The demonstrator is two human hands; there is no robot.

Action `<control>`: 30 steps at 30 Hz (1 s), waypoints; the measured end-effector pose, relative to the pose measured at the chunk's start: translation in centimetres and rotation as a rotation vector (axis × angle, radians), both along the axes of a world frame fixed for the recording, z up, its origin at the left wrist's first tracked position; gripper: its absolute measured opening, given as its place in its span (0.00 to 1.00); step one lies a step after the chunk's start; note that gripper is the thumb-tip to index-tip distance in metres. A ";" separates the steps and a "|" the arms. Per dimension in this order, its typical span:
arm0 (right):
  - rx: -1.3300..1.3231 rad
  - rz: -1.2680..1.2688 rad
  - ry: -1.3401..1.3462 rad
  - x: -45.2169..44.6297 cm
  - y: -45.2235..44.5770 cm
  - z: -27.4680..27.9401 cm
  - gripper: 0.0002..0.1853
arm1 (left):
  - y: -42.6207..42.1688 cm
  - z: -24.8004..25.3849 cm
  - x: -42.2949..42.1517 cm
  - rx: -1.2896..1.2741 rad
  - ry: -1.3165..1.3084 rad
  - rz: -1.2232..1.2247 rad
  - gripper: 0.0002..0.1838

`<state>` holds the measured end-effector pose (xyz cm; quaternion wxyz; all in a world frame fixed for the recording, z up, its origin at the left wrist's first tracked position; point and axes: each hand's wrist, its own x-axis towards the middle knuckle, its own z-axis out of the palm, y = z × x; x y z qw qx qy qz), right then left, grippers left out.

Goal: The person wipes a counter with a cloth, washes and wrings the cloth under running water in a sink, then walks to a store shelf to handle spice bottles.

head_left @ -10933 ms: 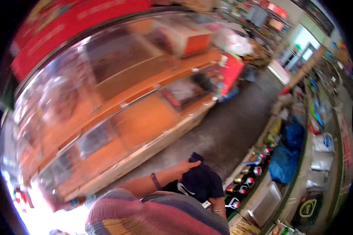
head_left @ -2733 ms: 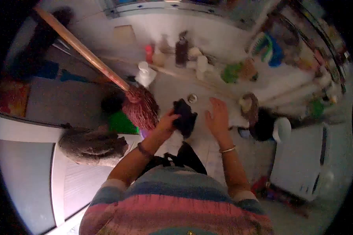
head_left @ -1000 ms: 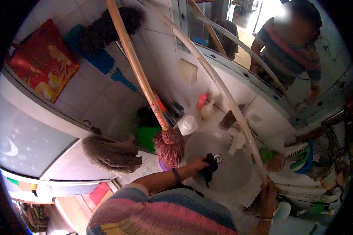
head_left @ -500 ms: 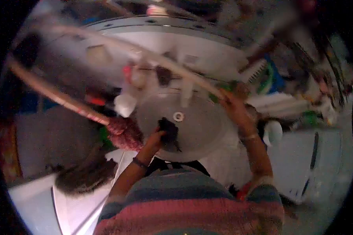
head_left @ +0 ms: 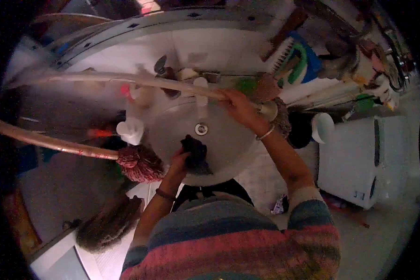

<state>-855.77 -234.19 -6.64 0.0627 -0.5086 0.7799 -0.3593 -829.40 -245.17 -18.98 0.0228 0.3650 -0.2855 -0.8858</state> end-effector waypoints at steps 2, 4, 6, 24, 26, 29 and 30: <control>-0.039 -0.019 -0.023 0.0 0.0 -1.2 0.19 | 0.0 0.5 -0.2 0.021 0.004 0.008 0.22; -0.100 0.014 -0.022 -0.2 -0.4 -2.2 0.19 | -0.1 1.0 -0.2 0.052 0.075 0.019 0.22; -0.083 0.054 0.010 -0.5 -0.6 -3.0 0.19 | 0.0 2.0 -0.3 0.021 -0.064 0.021 0.22; 0.196 -0.080 -0.072 1.8 0.5 -0.9 0.18 | 0.7 -1.1 1.4 -0.359 0.031 -0.160 0.24; 0.034 -0.018 -0.055 0.3 1.4 -2.6 0.18 | 0.6 -1.3 1.0 -0.455 0.088 -0.155 0.23; 0.014 -0.052 -0.242 0.3 1.5 -1.6 0.17 | 0.6 -8.2 -0.3 -0.062 0.011 -0.008 0.22; 0.074 -0.093 -0.266 1.0 2.0 0.2 0.17 | 1.1 -8.5 0.3 -0.152 0.114 -0.026 0.22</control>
